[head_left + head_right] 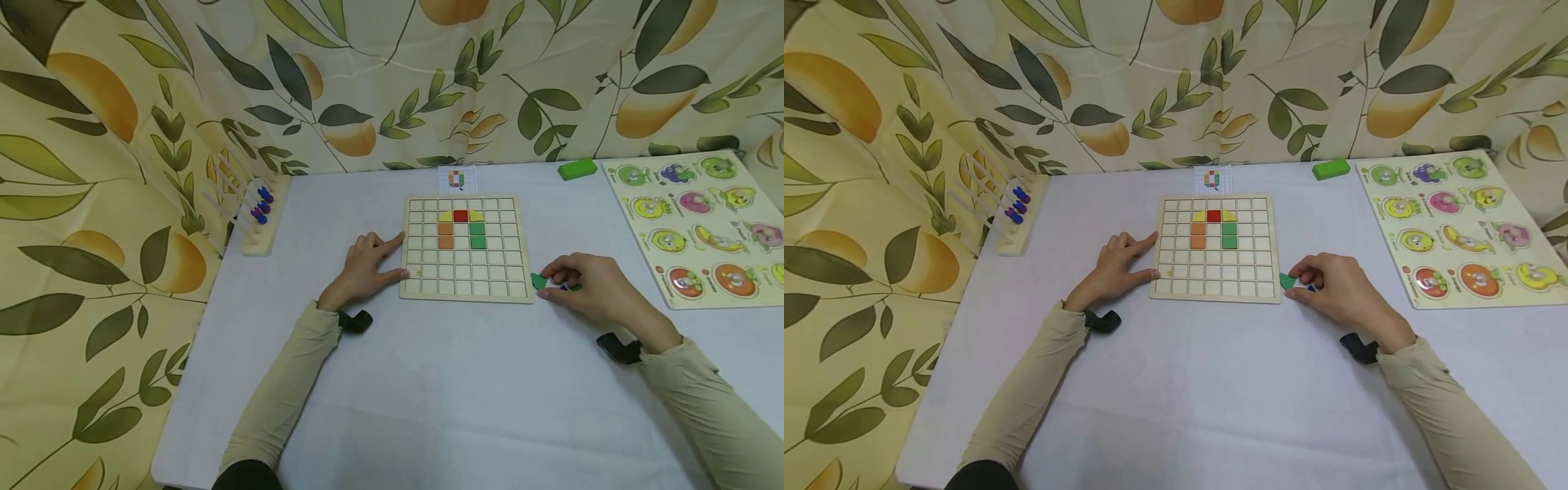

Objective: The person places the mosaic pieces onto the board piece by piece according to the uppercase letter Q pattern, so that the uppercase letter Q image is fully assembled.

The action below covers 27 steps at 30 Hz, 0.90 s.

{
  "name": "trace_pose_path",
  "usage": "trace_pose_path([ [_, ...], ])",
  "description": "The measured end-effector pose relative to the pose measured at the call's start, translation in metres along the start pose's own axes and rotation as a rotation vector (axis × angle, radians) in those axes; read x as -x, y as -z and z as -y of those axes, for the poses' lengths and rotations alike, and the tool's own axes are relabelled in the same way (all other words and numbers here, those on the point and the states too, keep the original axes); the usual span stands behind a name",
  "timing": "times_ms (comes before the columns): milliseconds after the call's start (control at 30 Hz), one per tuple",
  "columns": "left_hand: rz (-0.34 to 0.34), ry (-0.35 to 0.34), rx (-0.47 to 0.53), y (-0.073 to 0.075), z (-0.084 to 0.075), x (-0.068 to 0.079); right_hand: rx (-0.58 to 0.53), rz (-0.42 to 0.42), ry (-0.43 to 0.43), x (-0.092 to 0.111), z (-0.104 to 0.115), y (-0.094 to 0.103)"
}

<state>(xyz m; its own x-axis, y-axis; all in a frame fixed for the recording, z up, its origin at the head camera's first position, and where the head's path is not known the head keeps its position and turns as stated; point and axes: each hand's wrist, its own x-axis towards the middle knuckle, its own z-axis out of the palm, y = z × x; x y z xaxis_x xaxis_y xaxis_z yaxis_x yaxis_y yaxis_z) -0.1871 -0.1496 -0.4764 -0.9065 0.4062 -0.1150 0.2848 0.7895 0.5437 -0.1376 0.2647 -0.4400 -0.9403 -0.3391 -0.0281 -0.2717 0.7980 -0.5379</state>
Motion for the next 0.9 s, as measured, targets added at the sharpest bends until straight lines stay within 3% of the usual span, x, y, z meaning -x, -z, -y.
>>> trace_pose_path([
  [167,0.004,0.006,0.004,0.0,0.0,0.0,0.061,0.006,0.023,-0.001,0.004,-0.003],
  [367,0.001,0.001,-0.003,0.0,0.001,0.0,0.135,-0.052,0.09,0.001,0.005,-0.006],
  [600,0.005,-0.004,0.005,0.001,0.0,0.001,0.034,-0.039,0.034,-0.004,0.005,0.002],
  [900,-0.003,-0.012,0.001,0.002,-0.001,0.002,-0.142,-0.105,0.048,-0.014,0.008,0.005],
])
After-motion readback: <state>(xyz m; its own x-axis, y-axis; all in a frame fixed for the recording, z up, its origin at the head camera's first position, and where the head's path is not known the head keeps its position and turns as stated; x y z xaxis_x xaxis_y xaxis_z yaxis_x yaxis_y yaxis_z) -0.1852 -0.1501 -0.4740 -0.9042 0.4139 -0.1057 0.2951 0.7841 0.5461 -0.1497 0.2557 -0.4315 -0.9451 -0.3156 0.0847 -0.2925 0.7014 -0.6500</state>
